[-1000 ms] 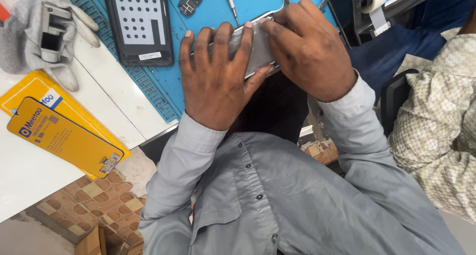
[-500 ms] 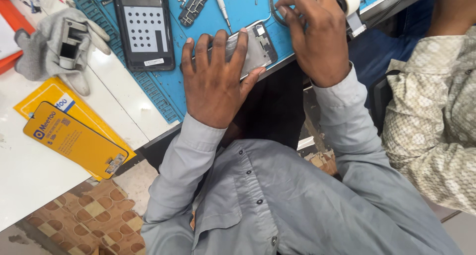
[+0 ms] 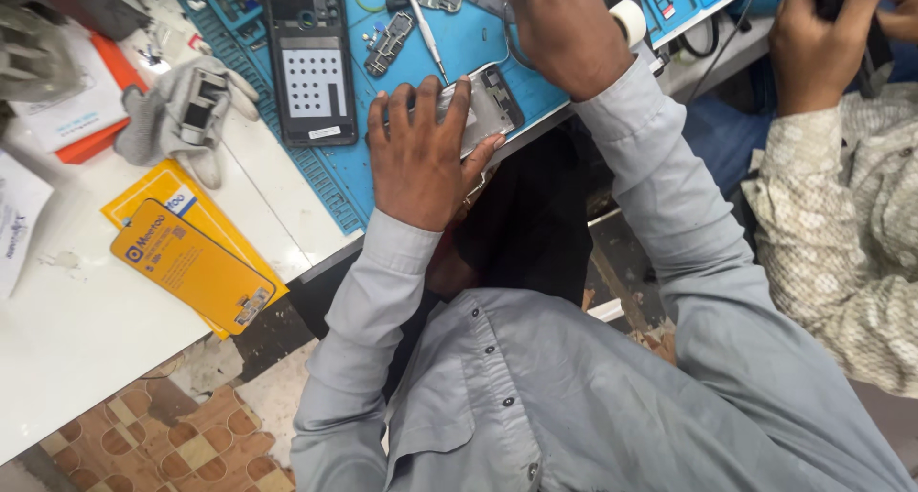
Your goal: The person works at a repair bench on a disassembled phone frame, peeling and applying adhesive tape to its back, then picks a white cable from a drawer and routes it along the frame, pressing it into place. They repeatedly press and align the cable and frame edges by hand before holding the assembled frame up to view.
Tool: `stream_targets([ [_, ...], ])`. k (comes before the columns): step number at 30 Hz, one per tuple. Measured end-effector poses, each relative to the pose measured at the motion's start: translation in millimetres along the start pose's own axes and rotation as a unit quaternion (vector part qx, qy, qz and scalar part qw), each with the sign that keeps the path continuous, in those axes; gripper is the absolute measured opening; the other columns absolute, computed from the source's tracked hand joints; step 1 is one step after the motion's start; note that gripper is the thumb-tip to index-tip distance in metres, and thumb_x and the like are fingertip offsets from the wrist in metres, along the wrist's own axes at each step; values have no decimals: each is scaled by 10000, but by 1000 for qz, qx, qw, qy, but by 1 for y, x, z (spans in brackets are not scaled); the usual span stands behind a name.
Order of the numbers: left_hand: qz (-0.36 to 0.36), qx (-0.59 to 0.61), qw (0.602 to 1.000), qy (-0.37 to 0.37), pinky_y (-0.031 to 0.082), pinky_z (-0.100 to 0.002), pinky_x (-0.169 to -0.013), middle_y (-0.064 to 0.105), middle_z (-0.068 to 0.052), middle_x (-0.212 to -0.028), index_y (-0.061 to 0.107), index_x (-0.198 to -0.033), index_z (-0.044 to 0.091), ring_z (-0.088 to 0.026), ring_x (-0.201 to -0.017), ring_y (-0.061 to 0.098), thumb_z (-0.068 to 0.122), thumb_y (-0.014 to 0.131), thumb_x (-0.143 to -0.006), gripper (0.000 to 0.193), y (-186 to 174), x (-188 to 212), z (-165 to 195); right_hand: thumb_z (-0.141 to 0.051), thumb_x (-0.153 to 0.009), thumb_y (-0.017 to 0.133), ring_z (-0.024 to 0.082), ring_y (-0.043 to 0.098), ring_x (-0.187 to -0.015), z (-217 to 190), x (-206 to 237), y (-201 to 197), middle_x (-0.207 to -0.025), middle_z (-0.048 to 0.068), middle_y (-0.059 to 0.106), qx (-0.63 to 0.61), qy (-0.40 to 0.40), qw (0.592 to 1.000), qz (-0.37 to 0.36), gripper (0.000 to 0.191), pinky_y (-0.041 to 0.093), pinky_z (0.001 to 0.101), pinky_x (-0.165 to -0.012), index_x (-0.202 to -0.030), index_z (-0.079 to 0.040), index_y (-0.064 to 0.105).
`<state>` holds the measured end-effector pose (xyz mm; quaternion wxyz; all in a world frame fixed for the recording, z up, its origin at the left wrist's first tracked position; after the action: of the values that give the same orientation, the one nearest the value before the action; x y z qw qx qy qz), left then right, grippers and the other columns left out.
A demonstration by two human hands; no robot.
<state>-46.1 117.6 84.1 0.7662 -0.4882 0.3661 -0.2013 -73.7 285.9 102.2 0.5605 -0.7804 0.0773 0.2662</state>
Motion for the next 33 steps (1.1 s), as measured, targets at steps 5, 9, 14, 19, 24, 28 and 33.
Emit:
stream_targets([
  [5, 7, -7, 1000, 1, 358, -571, -1116, 557, -122, -1286, 619, -1402, 104, -344, -1240, 498, 592, 684, -954, 665, -2, 9, 1, -73, -1004, 771, 321, 670, -955, -35, -7, -2, -995, 129, 690, -36, -12, 999, -14, 81, 520, 424, -853, -1024, -1, 739],
  [9, 8, -7, 1000, 0, 363, -574, -1109, 556, -120, -1287, 620, -1392, 107, -345, -1237, 501, 586, 678, -951, 653, -2, 15, 1, -36, -954, 735, 305, 639, -1013, -60, -13, 1, -1036, 126, 661, 16, -66, 995, -76, 69, 530, 397, -881, -1016, -11, 753],
  [14, 20, -14, 1000, 2, 366, -581, -1096, 551, -127, -1312, 619, -1383, 113, -355, -1239, 500, 600, 665, -945, 656, -2, 21, 1, 33, -849, 647, 273, 650, -1022, -75, -15, 3, -1039, 105, 676, 94, -132, 975, -152, 260, 538, 370, -899, -1079, -17, 757],
  [19, 21, -18, 1000, -3, 369, -577, -1101, 552, -123, -1311, 617, -1390, 112, -349, -1243, 502, 611, 658, -941, 673, -1, 24, -1, -50, -975, 684, 273, 673, -975, -71, -27, -4, -982, 105, 690, 149, -92, 966, -189, 64, 545, 385, -874, -999, -12, 729],
  [24, 22, -17, 1000, -2, 371, -575, -1104, 553, -120, -1307, 616, -1391, 111, -347, -1242, 503, 610, 660, -946, 670, -2, 25, 1, -83, -956, 709, 256, 705, -965, -72, -29, -28, -1081, 79, 709, 129, -114, 975, -142, 147, 567, 375, -831, -1090, -77, 769],
  [28, 13, -20, 1000, -4, 371, -574, -1097, 554, -121, -1303, 616, -1392, 113, -345, -1238, 505, 615, 654, -942, 675, 0, 26, 1, -76, -953, 716, 228, 692, -961, -74, -27, -29, -1134, 73, 712, 175, -134, 963, -155, 252, 566, 348, -825, -1191, -116, 790],
  [33, 17, -24, 1000, -2, 373, -572, -1096, 556, -121, -1300, 618, -1390, 116, -343, -1236, 508, 630, 644, -947, 679, 3, 24, 1, -132, -867, 741, 178, 662, -1073, -83, -20, -25, -1110, 12, 703, 234, -198, 929, -207, 209, 564, 319, -865, -1068, -148, 799],
])
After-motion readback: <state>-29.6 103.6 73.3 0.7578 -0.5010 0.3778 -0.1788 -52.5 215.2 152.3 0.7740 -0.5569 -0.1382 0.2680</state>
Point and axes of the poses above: each hand's wrist, its own x-axis away from the middle knuckle, its own y-axis out of the palm, z = x × y, the point moved 9 cm from there along -x, towards the middle knuckle
